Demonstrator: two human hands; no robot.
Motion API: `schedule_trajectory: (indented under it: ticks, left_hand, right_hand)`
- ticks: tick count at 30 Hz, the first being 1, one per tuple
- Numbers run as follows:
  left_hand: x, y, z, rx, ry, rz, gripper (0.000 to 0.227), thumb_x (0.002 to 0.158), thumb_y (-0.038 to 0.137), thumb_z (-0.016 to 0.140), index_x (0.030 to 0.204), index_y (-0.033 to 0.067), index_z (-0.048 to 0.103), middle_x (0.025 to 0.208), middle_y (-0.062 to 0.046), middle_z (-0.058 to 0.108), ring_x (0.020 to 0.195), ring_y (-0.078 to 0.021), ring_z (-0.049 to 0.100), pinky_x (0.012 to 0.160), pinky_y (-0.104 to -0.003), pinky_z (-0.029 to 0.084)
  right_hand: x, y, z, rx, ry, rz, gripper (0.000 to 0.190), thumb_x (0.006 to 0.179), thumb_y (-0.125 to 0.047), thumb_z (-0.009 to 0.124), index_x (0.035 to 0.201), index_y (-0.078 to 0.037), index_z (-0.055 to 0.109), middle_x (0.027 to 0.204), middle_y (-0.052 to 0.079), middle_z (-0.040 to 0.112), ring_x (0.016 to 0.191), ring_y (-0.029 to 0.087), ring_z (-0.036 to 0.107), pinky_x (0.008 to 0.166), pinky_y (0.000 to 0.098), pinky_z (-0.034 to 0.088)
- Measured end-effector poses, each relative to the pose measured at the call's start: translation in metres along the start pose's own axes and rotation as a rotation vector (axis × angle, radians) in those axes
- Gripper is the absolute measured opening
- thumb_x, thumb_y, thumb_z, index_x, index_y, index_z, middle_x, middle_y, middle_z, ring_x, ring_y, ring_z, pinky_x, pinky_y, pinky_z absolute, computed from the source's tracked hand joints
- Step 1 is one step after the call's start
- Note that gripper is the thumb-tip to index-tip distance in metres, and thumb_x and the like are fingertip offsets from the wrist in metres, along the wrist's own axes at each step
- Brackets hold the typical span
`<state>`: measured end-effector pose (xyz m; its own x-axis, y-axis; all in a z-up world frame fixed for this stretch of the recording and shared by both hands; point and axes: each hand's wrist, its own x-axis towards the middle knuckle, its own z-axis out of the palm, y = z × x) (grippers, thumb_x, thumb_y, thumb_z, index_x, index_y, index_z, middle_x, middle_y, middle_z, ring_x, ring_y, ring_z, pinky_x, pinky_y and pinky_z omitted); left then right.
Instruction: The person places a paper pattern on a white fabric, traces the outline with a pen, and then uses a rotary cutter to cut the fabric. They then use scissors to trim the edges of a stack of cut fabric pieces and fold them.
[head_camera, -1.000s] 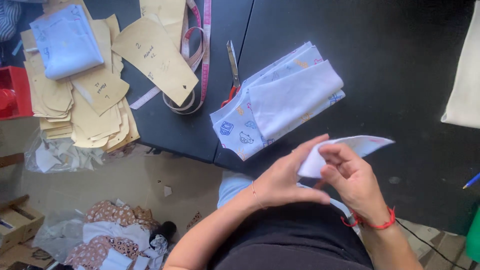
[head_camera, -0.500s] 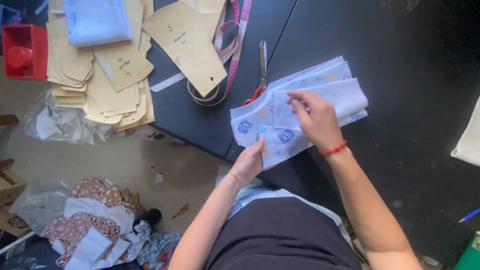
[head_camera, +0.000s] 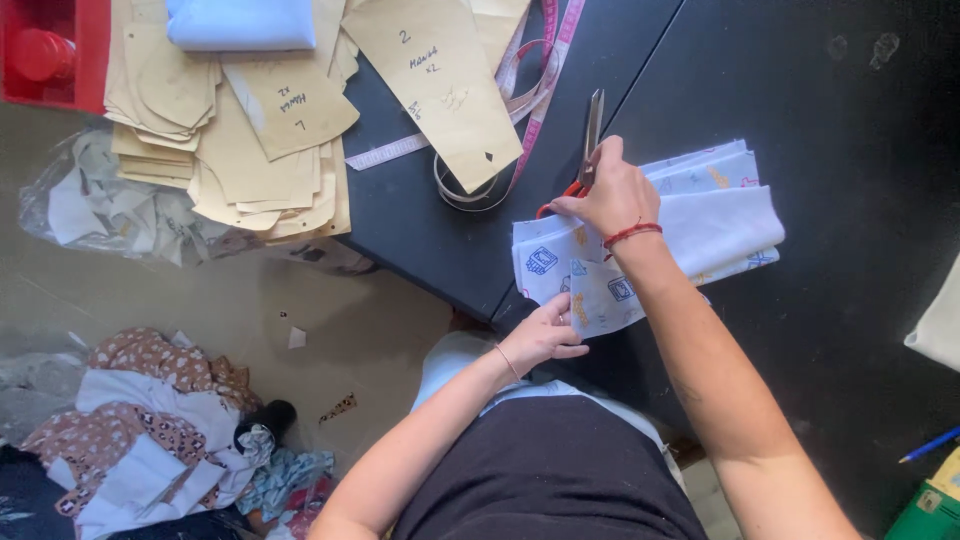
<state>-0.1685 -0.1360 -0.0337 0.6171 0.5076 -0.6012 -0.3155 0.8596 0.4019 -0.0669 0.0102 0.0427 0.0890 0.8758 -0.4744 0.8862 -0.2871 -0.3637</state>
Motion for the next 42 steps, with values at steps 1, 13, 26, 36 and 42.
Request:
schedule_trajectory:
  ticks: [1, 13, 26, 36, 42]
  left_hand:
    - [0.004, -0.005, -0.006, -0.007, -0.003, 0.001, 0.06, 0.068, -0.011, 0.047, 0.122, 0.0129, 0.042, 0.105, -0.006, 0.054, 0.094, -0.0157, 0.054, 0.081, -0.041, 0.047]
    - [0.012, -0.007, -0.025, -0.011, -0.15, -0.048, 0.068, 0.065, -0.014, 0.039, 0.128, 0.0107, 0.034, 0.12, -0.005, 0.046, 0.109, -0.0189, 0.045, 0.084, -0.041, 0.044]
    - [0.023, -0.01, -0.022, 0.133, -0.025, -0.036, 0.045, 0.07, 0.001, 0.063, 0.113, 0.0029, 0.047, 0.091, -0.005, 0.06, 0.085, -0.0136, 0.058, 0.067, -0.027, 0.053]
    - [0.015, 0.014, 0.009, 0.363, 0.159, -0.125, 0.03, 0.073, 0.018, 0.063, 0.099, 0.0054, 0.055, 0.09, -0.004, 0.063, 0.08, -0.0104, 0.059, 0.062, -0.024, 0.051]
    - [0.01, 0.023, 0.019, 0.484, 0.138, -0.079, 0.028, 0.07, 0.02, 0.065, 0.093, 0.0048, 0.061, 0.089, -0.004, 0.065, 0.078, -0.0091, 0.06, 0.068, -0.022, 0.049]
  right_hand:
    - [0.002, 0.0, 0.004, -0.007, -0.002, 0.0, 0.055, 0.06, -0.027, 0.079, 0.092, -0.01, 0.037, 0.086, 0.019, 0.062, 0.088, 0.038, 0.058, 0.076, 0.0479, 0.043]
    - [0.011, 0.001, 0.033, -0.119, 0.035, 0.002, 0.063, 0.054, -0.029, 0.082, 0.093, -0.014, 0.034, 0.084, 0.012, 0.059, 0.087, 0.034, 0.058, 0.077, 0.0453, 0.044]
    - [-0.038, 0.067, -0.014, 1.198, -0.126, -0.049, 0.038, 0.07, -0.007, 0.063, 0.105, -0.001, 0.049, 0.07, 0.016, 0.059, 0.05, 0.017, 0.056, 0.04, 0.0174, 0.041]
    - [-0.223, 0.155, 0.033, 1.228, -0.488, 0.282, 0.052, 0.061, -0.042, 0.068, 0.081, -0.001, 0.044, 0.041, 0.014, 0.058, 0.022, 0.015, 0.046, 0.024, 0.0196, 0.034]
    - [-0.233, 0.147, 0.041, 1.156, -0.598, 0.408, 0.072, 0.055, -0.058, 0.057, 0.09, 0.005, 0.06, 0.038, 0.004, 0.05, 0.026, 0.007, 0.034, 0.032, 0.0182, 0.029]
